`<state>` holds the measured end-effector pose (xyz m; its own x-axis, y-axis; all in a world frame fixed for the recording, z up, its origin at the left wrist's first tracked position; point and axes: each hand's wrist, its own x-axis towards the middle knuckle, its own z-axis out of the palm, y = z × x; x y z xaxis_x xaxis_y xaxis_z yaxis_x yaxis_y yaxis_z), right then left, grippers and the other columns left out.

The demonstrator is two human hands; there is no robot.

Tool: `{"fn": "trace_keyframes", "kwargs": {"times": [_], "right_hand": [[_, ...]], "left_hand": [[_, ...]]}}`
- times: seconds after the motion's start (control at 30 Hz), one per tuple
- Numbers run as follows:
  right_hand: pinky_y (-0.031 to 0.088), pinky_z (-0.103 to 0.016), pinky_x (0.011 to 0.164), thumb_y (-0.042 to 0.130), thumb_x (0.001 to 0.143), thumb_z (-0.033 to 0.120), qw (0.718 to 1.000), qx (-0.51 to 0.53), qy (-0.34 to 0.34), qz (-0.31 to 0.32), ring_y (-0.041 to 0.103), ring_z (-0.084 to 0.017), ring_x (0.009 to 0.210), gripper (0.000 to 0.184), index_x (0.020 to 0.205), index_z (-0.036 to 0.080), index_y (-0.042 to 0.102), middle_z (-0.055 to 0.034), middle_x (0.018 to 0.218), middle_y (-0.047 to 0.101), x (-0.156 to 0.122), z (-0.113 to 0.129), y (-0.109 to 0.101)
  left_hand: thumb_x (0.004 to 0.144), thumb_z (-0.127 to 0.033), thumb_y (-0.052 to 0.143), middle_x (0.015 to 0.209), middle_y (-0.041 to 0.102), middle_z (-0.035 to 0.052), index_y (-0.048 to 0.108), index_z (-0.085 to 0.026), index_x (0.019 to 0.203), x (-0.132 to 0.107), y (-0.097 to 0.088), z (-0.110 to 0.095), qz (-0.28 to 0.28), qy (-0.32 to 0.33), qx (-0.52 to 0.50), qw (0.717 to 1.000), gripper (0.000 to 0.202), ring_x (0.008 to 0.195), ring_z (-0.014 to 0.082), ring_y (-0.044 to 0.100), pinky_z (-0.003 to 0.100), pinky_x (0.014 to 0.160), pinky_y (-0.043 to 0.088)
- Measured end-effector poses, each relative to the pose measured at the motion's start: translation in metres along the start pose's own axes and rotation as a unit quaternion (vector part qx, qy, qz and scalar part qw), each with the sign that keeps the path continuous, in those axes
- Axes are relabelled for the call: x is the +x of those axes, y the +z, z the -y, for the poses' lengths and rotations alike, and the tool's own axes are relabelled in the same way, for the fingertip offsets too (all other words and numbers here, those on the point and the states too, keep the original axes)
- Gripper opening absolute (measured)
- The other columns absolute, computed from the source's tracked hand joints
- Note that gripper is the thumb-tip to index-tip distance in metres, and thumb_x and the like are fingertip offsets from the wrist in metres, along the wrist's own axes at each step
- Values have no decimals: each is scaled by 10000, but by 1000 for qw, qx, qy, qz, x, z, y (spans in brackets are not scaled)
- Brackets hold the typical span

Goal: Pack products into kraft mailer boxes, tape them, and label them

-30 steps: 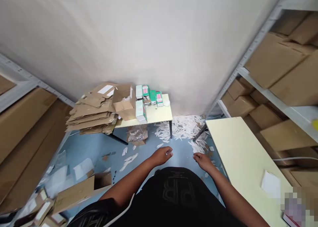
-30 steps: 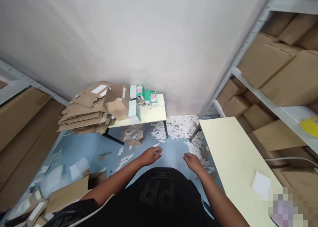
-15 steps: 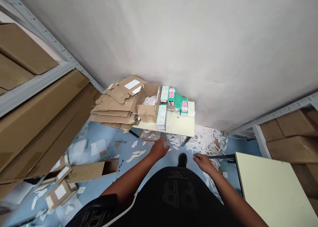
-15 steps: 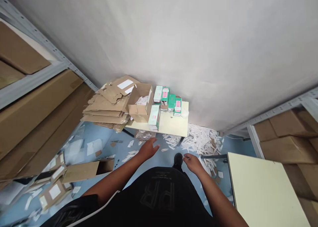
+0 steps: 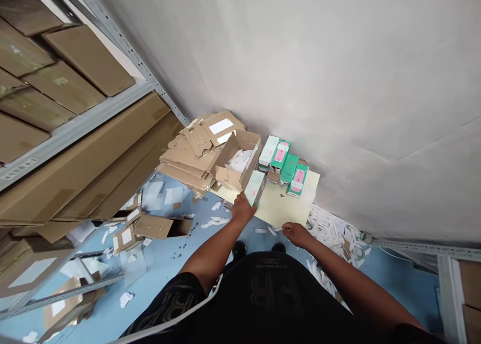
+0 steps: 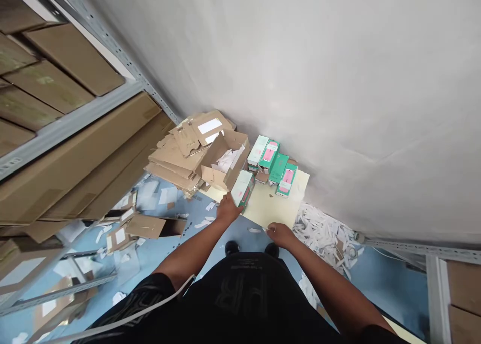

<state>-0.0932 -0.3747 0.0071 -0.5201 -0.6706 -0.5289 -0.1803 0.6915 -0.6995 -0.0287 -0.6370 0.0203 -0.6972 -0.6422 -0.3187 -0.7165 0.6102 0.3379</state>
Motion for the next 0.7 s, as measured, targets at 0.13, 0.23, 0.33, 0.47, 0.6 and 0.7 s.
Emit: {"fn": "trace_keyframes", "kwargs": {"times": [0.13,0.23,0.33,0.47,0.6,0.7], "right_hand": [[479,-323,882,566,874,354,999,39,27,-4,696,-239,996,247,916,219,770,-62,1029,778,20,7,0],[507,-329,824,561,859,373,992,110,55,3,702,-219,860,261,901,200,751,-57,916,766,29,16,12],[534,-357,793,617,837,497,966,246,72,-45,707,-230,857,385,1053,199,730,-69,967,760,35,44,20],[553,-401,886,712,779,640,891,432,-20,-141,677,-275,1129,716,1362,247,576,-119,1319,678,40,110,19],[550,-412,926,770,752,602,852,463,-66,-235,669,-281,1124,684,1300,247,567,-94,1285,695,43,171,24],[551,-409,914,817,714,530,826,433,-39,-359,677,-272,1044,626,1202,219,578,-78,1161,726,39,191,32]], "left_hand": [[771,-323,743,1304,598,218,477,-108,1339,4,-10,11,5,19,-75,997,663,1241,353,584,421,1011,465],[752,-323,768,1249,662,150,531,-147,1277,0,-22,26,49,50,-206,976,603,1153,300,632,391,974,494],[725,-346,791,1273,674,114,500,-169,1339,-5,-34,41,121,102,-380,911,702,1159,280,634,407,1016,488],[697,-459,837,1373,635,119,491,-193,1383,-7,-52,53,275,174,-532,782,813,1251,311,598,447,1058,473],[686,-542,859,1396,622,128,473,-206,1451,2,-73,61,401,214,-524,720,920,1267,332,585,445,1031,494],[729,-560,832,1447,574,146,428,-209,1503,9,-80,63,439,257,-483,713,942,1303,338,560,450,1038,498]]}}
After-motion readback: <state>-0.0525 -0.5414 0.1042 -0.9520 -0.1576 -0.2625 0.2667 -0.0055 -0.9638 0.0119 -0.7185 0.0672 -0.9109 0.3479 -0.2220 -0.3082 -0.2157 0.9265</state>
